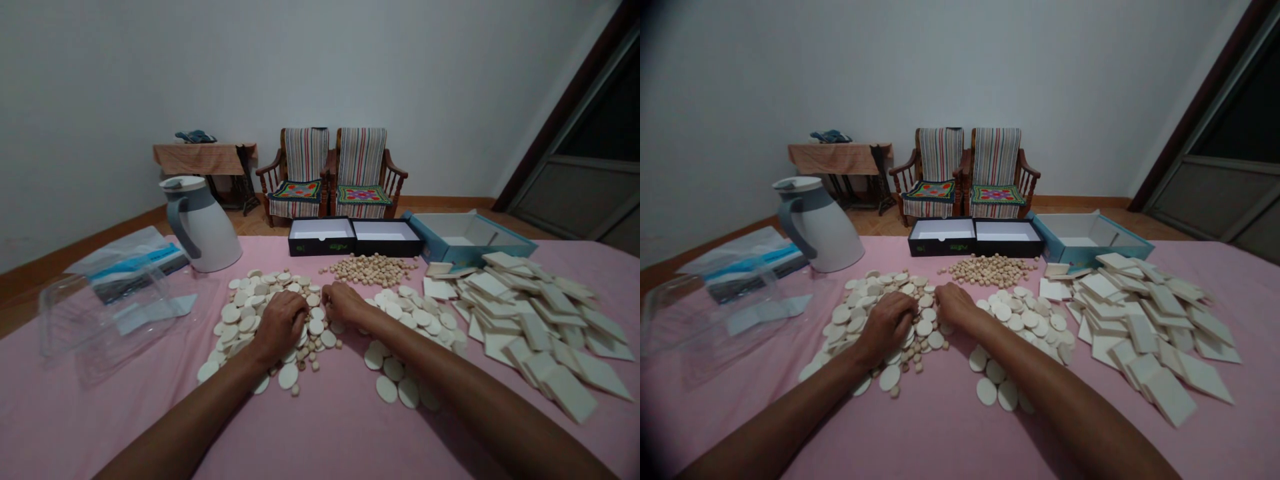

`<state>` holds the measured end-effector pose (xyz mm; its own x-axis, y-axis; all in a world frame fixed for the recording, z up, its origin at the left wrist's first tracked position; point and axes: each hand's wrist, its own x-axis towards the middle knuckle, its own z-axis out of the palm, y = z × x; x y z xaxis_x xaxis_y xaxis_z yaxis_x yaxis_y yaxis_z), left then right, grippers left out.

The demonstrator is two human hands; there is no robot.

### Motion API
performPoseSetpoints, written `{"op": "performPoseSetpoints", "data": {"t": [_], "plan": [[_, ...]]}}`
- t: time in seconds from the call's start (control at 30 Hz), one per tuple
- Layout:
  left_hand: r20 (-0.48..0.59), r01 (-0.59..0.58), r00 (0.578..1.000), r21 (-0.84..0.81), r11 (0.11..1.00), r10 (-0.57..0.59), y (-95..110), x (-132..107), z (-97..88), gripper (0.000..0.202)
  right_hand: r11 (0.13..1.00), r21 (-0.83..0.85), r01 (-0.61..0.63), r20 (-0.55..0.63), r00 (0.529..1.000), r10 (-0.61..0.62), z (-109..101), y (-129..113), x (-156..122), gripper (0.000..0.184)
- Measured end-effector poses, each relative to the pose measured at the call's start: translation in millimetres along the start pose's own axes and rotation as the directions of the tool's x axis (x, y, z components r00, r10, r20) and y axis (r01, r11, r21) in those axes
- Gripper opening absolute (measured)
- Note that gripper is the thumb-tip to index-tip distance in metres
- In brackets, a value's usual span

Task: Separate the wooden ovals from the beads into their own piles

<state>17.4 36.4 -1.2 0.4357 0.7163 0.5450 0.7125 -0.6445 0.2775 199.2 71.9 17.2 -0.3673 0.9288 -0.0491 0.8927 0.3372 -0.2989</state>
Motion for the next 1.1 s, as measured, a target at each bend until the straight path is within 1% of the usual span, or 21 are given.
{"op": "performPoseSetpoints", "data": {"t": [0.07,0.13,0.17,0.2,0.23,0.27,0.3,0.37,0.4,0.43,0.5,0.57,0.63,0.73,0.8,0.9,1.0,1.1], "plan": [[-0.003,0.001,1.000,0.007,1.000,-0.001,-0.2,-0.3,0.4,0.017,0.999,-0.010,-0.035,-0.033,0.999,0.034,-7.9,5.8,1.2,0.023],[-0.009,0.002,1.000,0.010,1.000,-0.002,-0.4,-0.4,0.9,0.017,0.997,-0.015,-0.079,-0.163,0.984,0.076,-19.3,10.4,-0.4,0.029],[-0.011,0.003,1.000,0.010,1.000,-0.003,-0.5,-0.5,1.2,0.017,0.996,-0.011,-0.086,-0.233,0.969,0.081,-24.9,11.9,-2.7,0.030],[-0.014,0.004,1.000,0.008,1.000,-0.004,-0.5,-0.6,1.4,0.017,0.997,-0.005,-0.078,-0.278,0.958,0.074,-29.5,12.8,-6.2,0.030],[-0.015,0.005,1.000,0.007,1.000,-0.005,-0.5,-0.6,1.5,0.017,0.999,0.002,-0.054,-0.279,0.959,0.052,-32.5,13.1,-10.8,0.027],[-0.014,0.006,1.000,0.007,1.000,-0.006,-0.4,-0.6,1.5,0.017,1.000,0.009,-0.015,-0.234,0.972,0.017,-33.6,12.9,-16.1,0.023],[-0.011,0.007,1.000,0.005,1.000,-0.007,-0.3,-0.6,1.5,0.017,0.999,0.017,0.028,-0.150,0.988,-0.025,-32.5,12.2,-22.0,0.019],[-0.004,0.010,1.000,-0.001,1.000,-0.010,0.0,-0.6,1.2,0.016,0.997,0.019,0.077,0.013,0.997,-0.078,-24.5,10.1,-33.9,0.017],[-0.002,0.011,1.000,-0.004,1.000,-0.011,0.2,-0.5,0.9,0.015,0.996,0.011,0.090,0.058,0.994,-0.091,-18.6,8.8,-39.1,0.019],[-0.002,0.012,1.000,-0.008,1.000,-0.012,0.3,-0.4,0.7,0.015,0.995,0.001,0.098,0.074,0.992,-0.098,-12.6,7.3,-43.6,0.022],[-0.002,0.010,1.000,-0.012,1.000,-0.010,0.1,-0.2,0.7,0.015,0.995,-0.017,0.101,0.051,0.994,-0.100,-2.8,4.7,-49.9,0.025],[-0.005,0.010,1.000,-0.012,1.000,-0.010,-0.3,-0.1,1.0,0.015,0.995,-0.012,0.102,0.008,0.995,-0.102,-0.3,3.4,-53.9,0.024],[-0.014,0.011,1.000,-0.018,1.000,-0.011,-0.5,-0.1,1.4,0.016,0.995,0.007,0.097,-0.033,0.995,-0.096,-7.2,5.1,-59.1,0.022],[-0.025,-0.031,0.999,-0.056,0.998,0.030,1.7,0.5,-0.6,0.017,0.994,0.029,0.104,-0.140,0.985,-0.098,-29.9,15.5,-76.1,0.023],[0.009,-0.077,0.997,-0.085,0.993,0.078,5.5,2.0,-4.7,0.016,0.996,0.015,0.090,-0.218,0.972,-0.084,-46.3,27.1,-94.0,0.023],[0.139,-0.131,0.980,-0.085,0.988,0.142,13.3,5.7,-13.3,0.020,0.999,-0.018,0.050,-0.294,0.954,-0.053,-61.5,47.0,-123.0,0.025],[0.277,-0.159,0.947,-0.041,0.986,0.164,19.7,9.9,-20.9,0.030,1.000,0.000,0.019,-0.395,0.918,-0.018,-60.1,65.2,-142.8,0.029],[0.347,-0.149,0.928,0.003,0.989,0.139,21.3,13.0,-25.2,0.026,0.996,0.094,0.000,-0.488,0.872,0.046,-45.4,80.9,-148.3,0.025]]}}
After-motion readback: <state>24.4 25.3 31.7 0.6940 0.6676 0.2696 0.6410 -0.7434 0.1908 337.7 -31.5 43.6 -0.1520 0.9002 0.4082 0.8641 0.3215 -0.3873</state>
